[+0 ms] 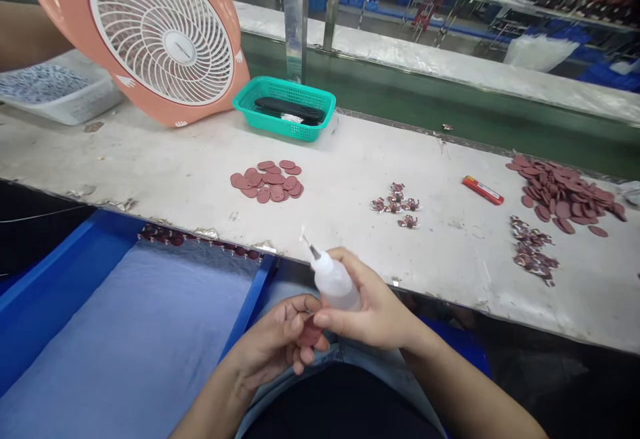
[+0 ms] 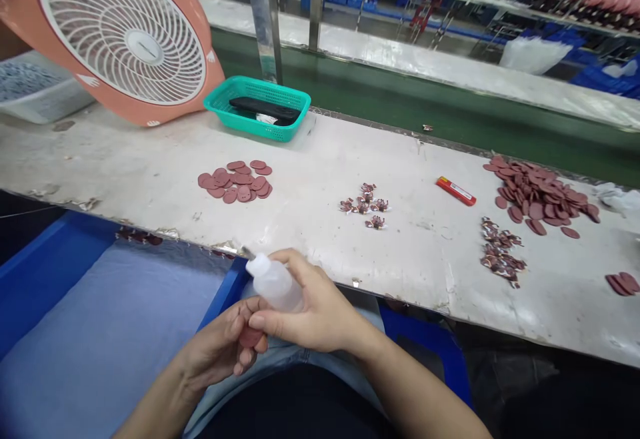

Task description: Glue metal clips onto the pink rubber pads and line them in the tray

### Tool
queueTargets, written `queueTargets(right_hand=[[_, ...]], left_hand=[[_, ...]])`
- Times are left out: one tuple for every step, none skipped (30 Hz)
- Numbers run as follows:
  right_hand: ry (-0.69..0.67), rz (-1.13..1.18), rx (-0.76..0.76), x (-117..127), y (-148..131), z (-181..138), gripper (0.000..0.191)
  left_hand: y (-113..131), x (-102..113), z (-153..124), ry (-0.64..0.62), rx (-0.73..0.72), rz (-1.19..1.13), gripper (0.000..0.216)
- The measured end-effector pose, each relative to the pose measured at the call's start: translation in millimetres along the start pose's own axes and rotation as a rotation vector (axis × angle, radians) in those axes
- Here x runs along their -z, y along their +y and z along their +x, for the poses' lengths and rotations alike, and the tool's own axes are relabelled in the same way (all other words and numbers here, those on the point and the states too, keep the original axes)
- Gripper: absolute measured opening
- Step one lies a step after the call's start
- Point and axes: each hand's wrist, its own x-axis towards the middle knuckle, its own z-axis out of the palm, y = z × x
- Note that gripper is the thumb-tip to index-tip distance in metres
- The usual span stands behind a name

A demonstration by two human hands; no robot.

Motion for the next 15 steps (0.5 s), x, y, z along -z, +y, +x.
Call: queueTargets(right_hand=[[0.077,-0.038,0.024,2.7,1.2,-3.0,0.044],[0.138,-0.075,0.034,6.2,2.4,-6.9,0.047],[0.179,-0.114,0.031,10.6,3.3,-11.7,0.046],[0.204,-0.156,0.019,15.5,3.6,-17.0,0.042],[0.222,-0.199,0.008,20.7,3.0,-22.4,0.039],[0.253,-0.241,0.007,25.7,1.7,-27.5,0.037],[0.305,-0.273,0.024,30.1,-0.3,-32.1,0.036],[0.371,-0.286,0.058,33.4,-2.5,-35.7,0.036],[0.443,-0.273,0.108,35.3,-4.7,-38.4,0.036],[0.507,-0.233,0.168,35.6,-6.5,-40.1,0.037],[0.550,-0.175,0.233,34.2,-7.6,-41.2,0.038],[0.572,-0.111,0.294,31.1,-7.6,-41.9,0.038],[0.579,-0.060,0.343,26.7,-6.5,-42.7,0.039],[0.582,-0.054,0.364,21.2,-4.3,-43.9,0.042],[0.587,-0.090,0.364,15.0,-1.2,-45.8,0.047]], left_hand=[[-3.5,-1.3,0.2,0.038,-0.040,-0.042,0.048],[-6.3,-2.9,-0.2,0.083,-0.088,-0.098,0.048],[-8.2,-4.7,-1.3,0.124,-0.138,-0.161,0.047],[-9.2,-6.8,-2.6,0.158,-0.183,-0.227,0.046],[-9.3,-9.2,-4.2,0.179,-0.220,-0.284,0.045],[-8.6,-11.7,-5.7,0.187,-0.247,-0.325,0.043],[-7.3,-14.6,-7.1,0.187,-0.271,-0.345,0.040],[-5.5,-17.6,-8.3,0.193,-0.295,-0.351,0.037],[-3.5,-20.8,-9.1,0.207,-0.320,-0.347,0.035],[-1.5,-24.1,-9.7,0.229,-0.351,-0.333,0.033],[0.3,-27.2,-10.1,0.249,-0.387,-0.308,0.032],[1.6,-30.2,-10.2,0.268,-0.425,-0.276,0.032],[2.5,-32.7,-10.2,0.283,-0.459,-0.240,0.032],[2.9,-34.8,-10.1,0.292,-0.490,-0.201,0.031],[2.8,-36.4,-10.1,0.297,-0.517,-0.164,0.032]])
